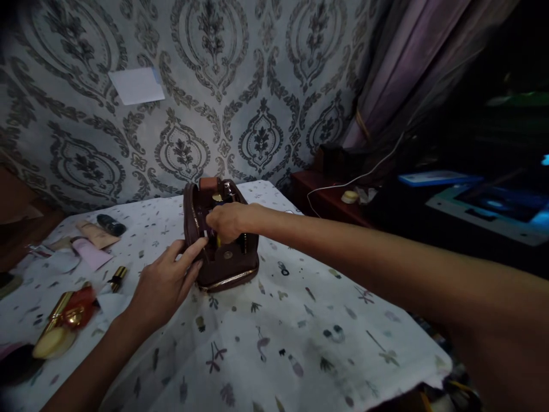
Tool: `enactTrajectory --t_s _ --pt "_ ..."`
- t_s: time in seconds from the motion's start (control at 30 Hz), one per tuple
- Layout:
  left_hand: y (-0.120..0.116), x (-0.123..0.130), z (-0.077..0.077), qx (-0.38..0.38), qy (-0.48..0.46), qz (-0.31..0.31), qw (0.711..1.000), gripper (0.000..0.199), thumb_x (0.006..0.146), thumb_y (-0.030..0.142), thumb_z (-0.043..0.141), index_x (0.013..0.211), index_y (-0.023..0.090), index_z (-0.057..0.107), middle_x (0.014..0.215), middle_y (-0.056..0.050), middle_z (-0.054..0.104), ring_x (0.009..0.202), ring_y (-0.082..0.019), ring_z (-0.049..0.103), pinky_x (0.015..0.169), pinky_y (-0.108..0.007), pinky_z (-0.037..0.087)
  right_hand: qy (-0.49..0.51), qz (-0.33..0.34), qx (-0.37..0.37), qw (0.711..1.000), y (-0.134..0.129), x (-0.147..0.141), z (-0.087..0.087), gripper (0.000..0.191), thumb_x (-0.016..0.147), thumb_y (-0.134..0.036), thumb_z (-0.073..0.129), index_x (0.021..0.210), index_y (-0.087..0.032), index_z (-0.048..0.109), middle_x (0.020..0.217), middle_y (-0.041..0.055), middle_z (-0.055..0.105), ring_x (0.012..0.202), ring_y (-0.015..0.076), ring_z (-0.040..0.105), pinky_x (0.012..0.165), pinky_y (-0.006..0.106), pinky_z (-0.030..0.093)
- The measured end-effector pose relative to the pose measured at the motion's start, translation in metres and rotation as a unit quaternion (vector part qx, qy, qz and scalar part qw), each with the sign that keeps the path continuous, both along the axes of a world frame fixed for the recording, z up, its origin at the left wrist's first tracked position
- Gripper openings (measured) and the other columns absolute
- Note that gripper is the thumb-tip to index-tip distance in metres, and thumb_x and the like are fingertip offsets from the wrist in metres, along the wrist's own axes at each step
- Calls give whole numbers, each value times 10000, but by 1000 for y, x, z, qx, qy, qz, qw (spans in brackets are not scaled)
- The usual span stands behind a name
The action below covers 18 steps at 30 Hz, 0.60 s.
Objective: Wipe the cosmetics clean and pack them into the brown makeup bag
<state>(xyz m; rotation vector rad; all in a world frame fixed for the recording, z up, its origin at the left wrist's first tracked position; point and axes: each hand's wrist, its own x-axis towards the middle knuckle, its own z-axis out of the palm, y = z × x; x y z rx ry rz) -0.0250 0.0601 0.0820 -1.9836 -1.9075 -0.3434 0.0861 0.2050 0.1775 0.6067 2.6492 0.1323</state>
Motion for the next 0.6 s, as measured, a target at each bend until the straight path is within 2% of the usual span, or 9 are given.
enactTrajectory --t_s 0.17,0.33,0.5,0.6 --pt "-1 0 -1 -1 1 0 1000 428 998 272 405 1421 313 451 1014 -52 572 896 -185 623 588 -224 491 -20 12 0 1000 1 -2 2 352 808 -181 658 1118 -22 716 977 195 737 952 278 702 735 298 488" --pt "-1 -1 -3 10 -13 -4 1000 432 997 273 409 1424 323 454 1014 -51 571 879 -185 621 613 -232 508 48 27 -46 997 2 -1 4 424 754 -312 711 1081 -42 726 1029 177 735 929 265 697 694 274 476" --pt "-3 -1 -6 31 -20 -9 999 406 1000 273 397 1396 295 482 1041 -66 572 873 -199 639 597 -250 506 83 30 -92 992 5 -8 -7 457 708 -310 742 1100 -76 713 1059 148 735 941 266 686 652 267 470" --pt "-3 -1 -7 38 -26 -15 999 401 1003 283 394 1397 284 468 1061 -70 578 861 -197 647 585 -249 498 101 30 -108 989 6 -11 -15 420 744 -278 720 1130 -112 703 1085 129 731 944 261 683 652 264 468"
